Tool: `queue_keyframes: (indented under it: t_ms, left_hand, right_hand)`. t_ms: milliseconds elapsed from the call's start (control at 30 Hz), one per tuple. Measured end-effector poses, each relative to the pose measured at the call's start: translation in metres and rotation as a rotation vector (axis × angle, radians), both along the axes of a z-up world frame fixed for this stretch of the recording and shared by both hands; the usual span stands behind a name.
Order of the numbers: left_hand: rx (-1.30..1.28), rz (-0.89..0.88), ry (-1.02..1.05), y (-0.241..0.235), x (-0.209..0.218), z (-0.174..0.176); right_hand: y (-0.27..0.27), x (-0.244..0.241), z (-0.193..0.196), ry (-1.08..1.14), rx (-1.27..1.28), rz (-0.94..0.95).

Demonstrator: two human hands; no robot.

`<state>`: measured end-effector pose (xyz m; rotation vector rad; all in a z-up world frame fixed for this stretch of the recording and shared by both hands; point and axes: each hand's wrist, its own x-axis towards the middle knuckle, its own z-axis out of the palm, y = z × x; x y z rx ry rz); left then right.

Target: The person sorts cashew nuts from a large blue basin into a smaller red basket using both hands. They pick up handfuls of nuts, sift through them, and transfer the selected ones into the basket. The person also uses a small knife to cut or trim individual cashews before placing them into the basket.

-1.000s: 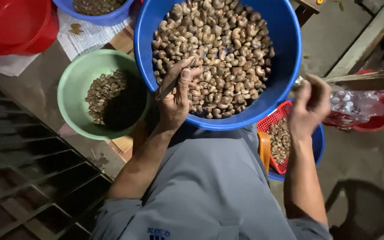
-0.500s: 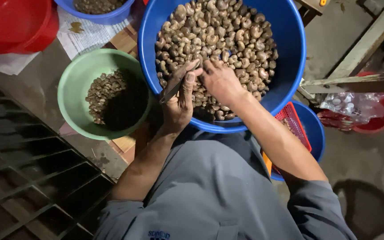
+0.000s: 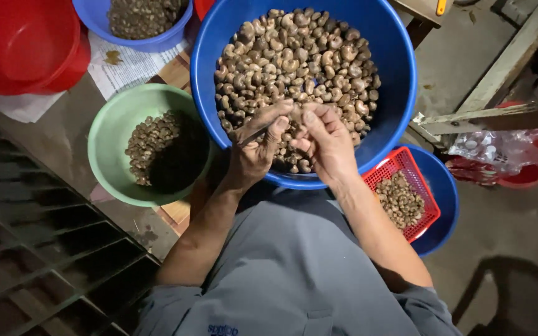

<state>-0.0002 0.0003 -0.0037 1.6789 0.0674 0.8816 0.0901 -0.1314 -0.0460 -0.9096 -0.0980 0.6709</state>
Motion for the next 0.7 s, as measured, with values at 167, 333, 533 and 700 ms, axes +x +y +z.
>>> queue_keyframes:
  t_ms: [167,333,533,700]
  left_hand:
    - [-0.013,-0.181,0.025,0.004,0.002,-0.008]
    - [-0.096,-0.181,-0.014,0.001,0.000,0.005]
    - [-0.148,-0.152,0.004,0.000,-0.003,0.010]
    - [-0.143,-0.150,-0.017,0.005,-0.002,0.006]
  right_hand:
    - [-0.001,-0.007,-0.005,-0.052,-0.004,-0.037]
    - [-0.002,-0.007,-0.010,-0.074,-0.020,-0.064]
    - [-0.002,-0.006,-0.010,-0.060,-0.018,-0.075]
    - [-0.004,-0.006,-0.010,-0.041,-0.033,-0.055]
